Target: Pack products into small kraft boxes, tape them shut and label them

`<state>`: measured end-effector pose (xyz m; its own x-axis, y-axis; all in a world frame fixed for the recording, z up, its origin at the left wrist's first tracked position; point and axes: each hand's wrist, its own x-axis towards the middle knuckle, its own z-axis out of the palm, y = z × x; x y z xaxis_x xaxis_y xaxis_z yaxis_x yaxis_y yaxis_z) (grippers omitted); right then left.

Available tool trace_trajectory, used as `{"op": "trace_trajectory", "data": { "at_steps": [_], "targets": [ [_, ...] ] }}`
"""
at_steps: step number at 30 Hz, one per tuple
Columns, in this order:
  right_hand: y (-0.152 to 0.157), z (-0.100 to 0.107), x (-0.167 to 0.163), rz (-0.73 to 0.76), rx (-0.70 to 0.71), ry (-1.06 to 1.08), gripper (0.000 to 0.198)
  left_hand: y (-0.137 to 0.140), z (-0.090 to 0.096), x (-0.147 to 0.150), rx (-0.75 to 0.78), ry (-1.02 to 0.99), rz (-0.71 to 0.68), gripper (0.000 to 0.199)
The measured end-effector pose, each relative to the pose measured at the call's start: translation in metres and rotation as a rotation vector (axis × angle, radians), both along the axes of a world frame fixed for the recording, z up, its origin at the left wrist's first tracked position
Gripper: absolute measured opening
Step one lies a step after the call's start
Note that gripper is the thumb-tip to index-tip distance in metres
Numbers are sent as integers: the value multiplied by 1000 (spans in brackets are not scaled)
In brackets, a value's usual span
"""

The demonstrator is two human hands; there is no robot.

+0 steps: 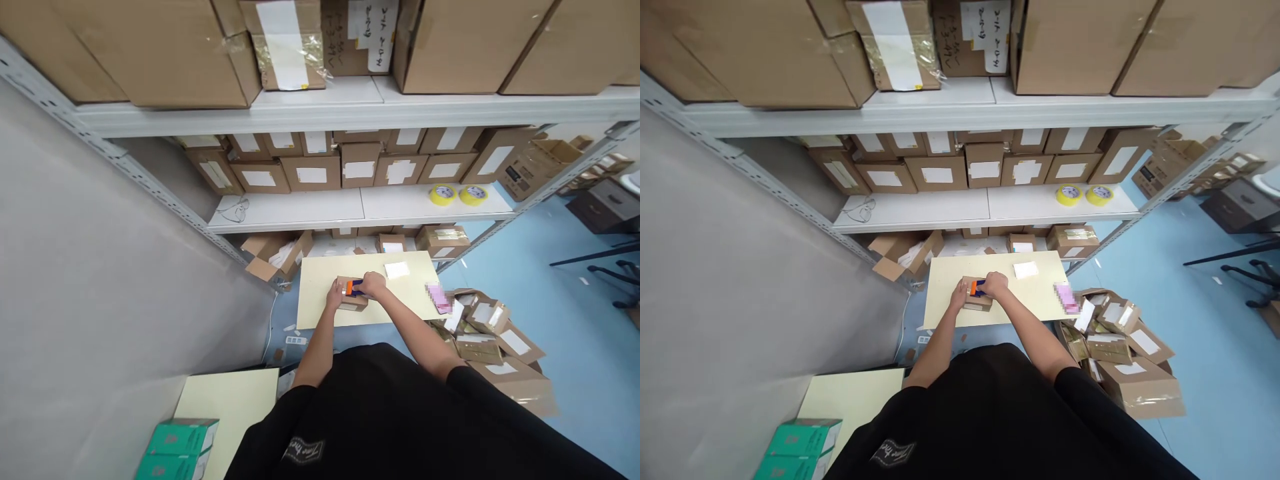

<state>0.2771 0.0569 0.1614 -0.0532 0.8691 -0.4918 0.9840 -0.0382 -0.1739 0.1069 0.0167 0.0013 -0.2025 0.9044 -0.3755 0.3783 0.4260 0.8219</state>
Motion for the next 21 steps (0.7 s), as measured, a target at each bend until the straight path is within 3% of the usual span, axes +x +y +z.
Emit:
{"op": "trace_trajectory", "data": {
  "at_steps": [7, 10, 17, 21],
  "targets": [
    [-11, -6, 101, -115, -18, -20, 76, -2, -3, 101, -73, 51, -108, 74],
    [-16, -8, 144, -130, -19, -10, 76, 3, -1, 125, -67, 53, -139, 72],
    [-39, -13, 252, -227, -10, -82, 72, 8, 0, 126, -16, 9, -159, 62],
    [-44, -24, 255, -205, -20, -94, 72, 11, -2, 116, -24, 35, -157, 59]
  ]
}}
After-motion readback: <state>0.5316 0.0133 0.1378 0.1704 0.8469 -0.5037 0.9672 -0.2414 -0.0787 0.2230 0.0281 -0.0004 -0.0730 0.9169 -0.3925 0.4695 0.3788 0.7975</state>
